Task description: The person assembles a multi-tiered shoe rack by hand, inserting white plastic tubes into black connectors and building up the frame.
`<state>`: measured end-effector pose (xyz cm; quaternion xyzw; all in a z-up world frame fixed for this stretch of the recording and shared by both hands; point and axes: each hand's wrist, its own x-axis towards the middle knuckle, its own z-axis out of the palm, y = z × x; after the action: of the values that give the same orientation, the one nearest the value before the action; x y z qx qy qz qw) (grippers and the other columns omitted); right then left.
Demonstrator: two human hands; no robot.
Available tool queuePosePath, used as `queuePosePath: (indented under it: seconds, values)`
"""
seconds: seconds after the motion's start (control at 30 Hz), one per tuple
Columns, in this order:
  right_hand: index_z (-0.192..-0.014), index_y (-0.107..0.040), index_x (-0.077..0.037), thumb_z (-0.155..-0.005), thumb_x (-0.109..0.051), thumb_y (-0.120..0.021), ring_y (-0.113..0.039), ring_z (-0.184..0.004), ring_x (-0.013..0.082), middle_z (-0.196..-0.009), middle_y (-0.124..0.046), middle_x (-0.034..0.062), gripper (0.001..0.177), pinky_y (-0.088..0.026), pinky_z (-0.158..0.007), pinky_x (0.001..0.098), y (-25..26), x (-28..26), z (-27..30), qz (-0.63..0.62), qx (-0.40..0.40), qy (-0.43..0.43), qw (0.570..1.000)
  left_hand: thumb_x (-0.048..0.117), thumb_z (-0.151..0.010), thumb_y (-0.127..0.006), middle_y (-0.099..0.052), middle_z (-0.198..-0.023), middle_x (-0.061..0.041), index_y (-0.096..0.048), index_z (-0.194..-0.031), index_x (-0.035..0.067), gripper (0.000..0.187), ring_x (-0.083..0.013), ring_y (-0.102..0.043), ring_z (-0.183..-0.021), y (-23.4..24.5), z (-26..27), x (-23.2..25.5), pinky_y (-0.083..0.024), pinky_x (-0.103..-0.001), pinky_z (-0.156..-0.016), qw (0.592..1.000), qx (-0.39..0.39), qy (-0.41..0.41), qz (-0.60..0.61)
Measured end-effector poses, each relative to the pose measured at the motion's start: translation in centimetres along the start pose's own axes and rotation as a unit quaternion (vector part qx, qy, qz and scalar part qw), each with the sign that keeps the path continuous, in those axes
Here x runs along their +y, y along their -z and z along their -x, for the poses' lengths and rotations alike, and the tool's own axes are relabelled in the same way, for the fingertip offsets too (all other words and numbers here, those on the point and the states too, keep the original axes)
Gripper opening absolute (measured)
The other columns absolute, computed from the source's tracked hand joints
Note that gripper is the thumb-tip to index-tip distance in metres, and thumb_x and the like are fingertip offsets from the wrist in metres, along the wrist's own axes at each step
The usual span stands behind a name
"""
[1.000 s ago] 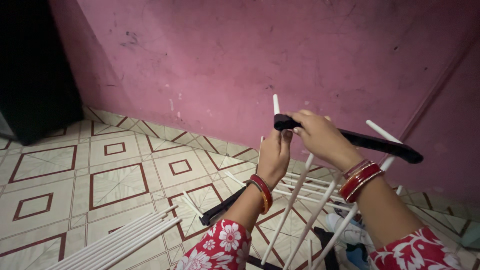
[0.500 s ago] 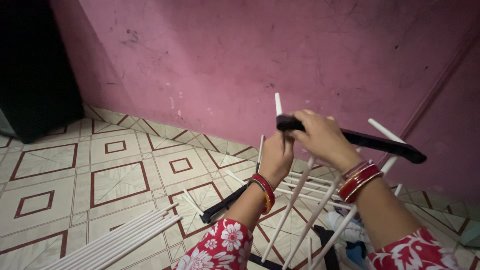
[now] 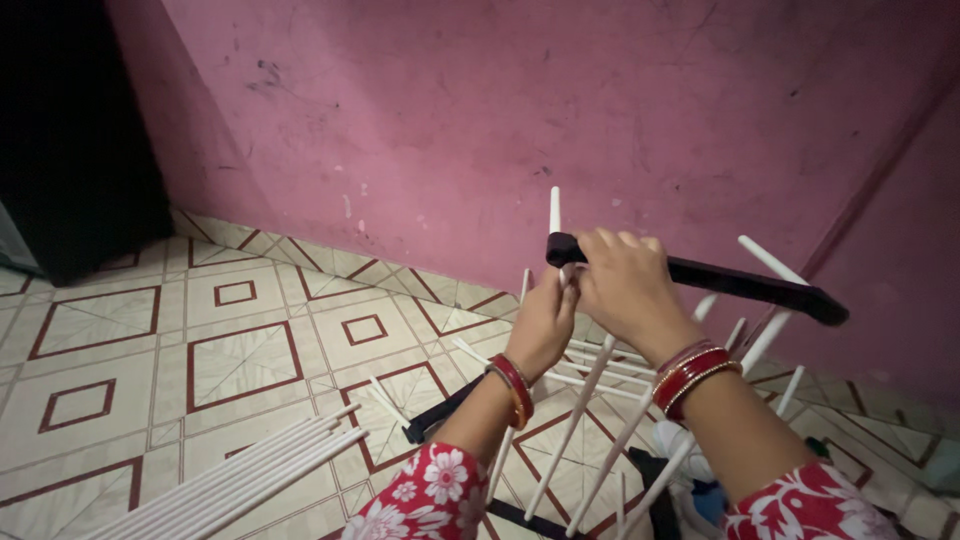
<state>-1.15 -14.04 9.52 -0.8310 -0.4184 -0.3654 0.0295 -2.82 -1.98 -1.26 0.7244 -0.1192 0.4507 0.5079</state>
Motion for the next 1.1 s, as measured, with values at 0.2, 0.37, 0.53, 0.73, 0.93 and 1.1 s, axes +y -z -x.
queuePosePath:
  seconds: [0.2,0.37,0.53,0.73,0.93,1.1]
  values:
    - [-0.140,-0.053,-0.001,-0.083,-0.016,-0.054,-0.060,-0.114,0.0326,-0.119,-0.065,0.0188,0.060,-0.036,-0.103,0.0556,-1.0,1.8,-0.1,-0.060,0.008,0.035,0.998,0.009,-0.082,-0.062,-0.059,-0.122,-0.020,-0.046,-0.127,0.001,0.049,-0.0321,-0.061,-0.113,3.8,-1.9,-1.0,-0.057,-0.042,-0.089,0.992,-0.046,0.107,0.045]
    - [-0.136,-0.056,0.002,-0.084,-0.009,-0.053,-0.055,-0.129,0.0411,-0.134,-0.060,0.0277,0.053,-0.038,-0.107,0.0542,-0.7,2.8,-0.4,-0.159,0.039,0.099,0.982,0.016,-0.101,-0.058,-0.056,-0.143,-0.024,-0.048,-0.143,-0.004,0.047,-0.0366,-0.053,-0.136,6.2,-7.9,4.6,-0.040,-0.046,-0.116,0.981,0.113,-0.120,-0.099]
    - [-0.127,-0.058,0.002,-0.082,-0.003,-0.055,-0.063,-0.116,0.0407,-0.124,-0.066,0.0249,0.045,-0.048,-0.104,0.0493,1.4,1.7,-0.6,-0.163,-0.060,0.025,0.985,0.017,-0.106,-0.055,-0.058,-0.146,-0.020,-0.048,-0.147,0.001,0.045,-0.0359,-0.052,-0.139,4.3,-13.8,10.6,-0.041,-0.048,-0.118,0.949,0.123,-0.245,-0.153]
    - [-0.131,-0.055,0.004,-0.069,-0.001,-0.059,-0.060,-0.122,0.0446,-0.132,-0.063,0.0294,0.062,-0.045,-0.105,0.0525,-1.2,3.5,0.1,-0.163,0.059,0.109,0.979,0.027,-0.101,-0.060,-0.071,-0.126,-0.021,-0.072,-0.121,0.005,0.033,-0.0370,-0.067,-0.120,-0.4,-15.0,3.4,-0.052,-0.043,-0.106,0.822,-0.290,-0.066,-0.485]
    - [-0.132,-0.060,0.005,-0.079,-0.007,-0.064,-0.057,-0.126,0.0402,-0.134,-0.064,0.0277,0.054,-0.044,-0.110,0.0507,-0.7,6.2,-0.3,-0.260,-0.018,0.067,0.963,0.022,-0.089,-0.064,-0.065,-0.125,-0.022,-0.061,-0.129,0.002,0.045,-0.0406,-0.066,-0.106,0.3,-14.3,4.3,-0.053,-0.048,-0.091,0.892,-0.222,-0.024,-0.394]
    - [-0.137,-0.061,-0.011,-0.096,-0.018,-0.057,-0.050,-0.140,0.0220,-0.147,-0.058,0.0079,0.041,-0.040,-0.116,0.0422,9.2,5.5,-1.7,-0.309,0.036,-0.179,0.933,0.024,-0.090,-0.062,-0.063,-0.127,-0.021,-0.060,-0.130,0.003,0.045,-0.0402,-0.063,-0.110,1.2,-13.2,7.9,-0.050,-0.049,-0.093,0.865,-0.252,0.044,-0.433]
